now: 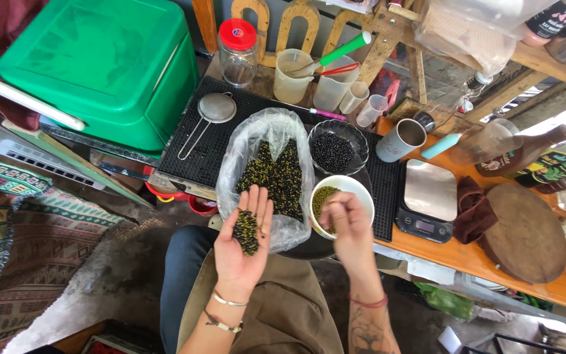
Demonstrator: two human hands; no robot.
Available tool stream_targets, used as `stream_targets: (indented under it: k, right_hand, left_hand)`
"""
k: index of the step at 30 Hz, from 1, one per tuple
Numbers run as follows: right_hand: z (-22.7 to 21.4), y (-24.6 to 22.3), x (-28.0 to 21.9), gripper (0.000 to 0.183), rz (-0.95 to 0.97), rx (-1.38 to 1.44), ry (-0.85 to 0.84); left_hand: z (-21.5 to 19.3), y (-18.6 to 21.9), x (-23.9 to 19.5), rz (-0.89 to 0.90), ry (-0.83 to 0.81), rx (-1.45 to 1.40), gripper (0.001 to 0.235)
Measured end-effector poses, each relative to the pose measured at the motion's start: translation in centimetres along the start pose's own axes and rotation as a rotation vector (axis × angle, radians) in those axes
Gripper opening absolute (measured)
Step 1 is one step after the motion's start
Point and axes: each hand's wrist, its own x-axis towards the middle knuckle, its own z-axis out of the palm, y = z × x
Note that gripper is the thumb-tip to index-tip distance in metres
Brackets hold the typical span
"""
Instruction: The person sits and sorts small black and green seeds by hand, picking them from a plastic bag and placing them into a white bowl. They repeatedly transfer seeds between their hands and the bowl while seated.
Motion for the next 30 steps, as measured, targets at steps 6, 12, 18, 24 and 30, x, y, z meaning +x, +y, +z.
stream_targets:
  k: [6, 12, 18, 24, 30]
  right_hand:
    - [-3.8, 0.4, 0.4, 0.008, 0.080, 0.302, 0.126]
    - [-5.6, -0.3, 0.6, 0.006, -0.009, -0.238, 0.186]
    - [-1.2, -1.7, -0.3, 0.020, -0.187, -1.076, 0.188]
    - [5.3, -4.1, -2.3, 0.021, -0.200, -0.354, -0.056]
    - [6.6, -3.2, -2.6, 0.018, -0.277, -0.380, -0.082]
  left_hand:
    - [-0.2, 0.4, -0.1, 0.019, -0.052, -0.083, 0.040]
    - [-0.1, -0.1, 0.2, 0.016, -0.076, -0.099, 0.039]
    - [1.0, -1.0, -0.1, -0.006, -0.079, -0.119, 0.038]
    - [0.4, -1.2, -0.1, 0.004, -0.098, -0.079, 0.041]
    - [-0.2, -1.1, 0.3, 0.022, -0.097, -0.027, 0.041]
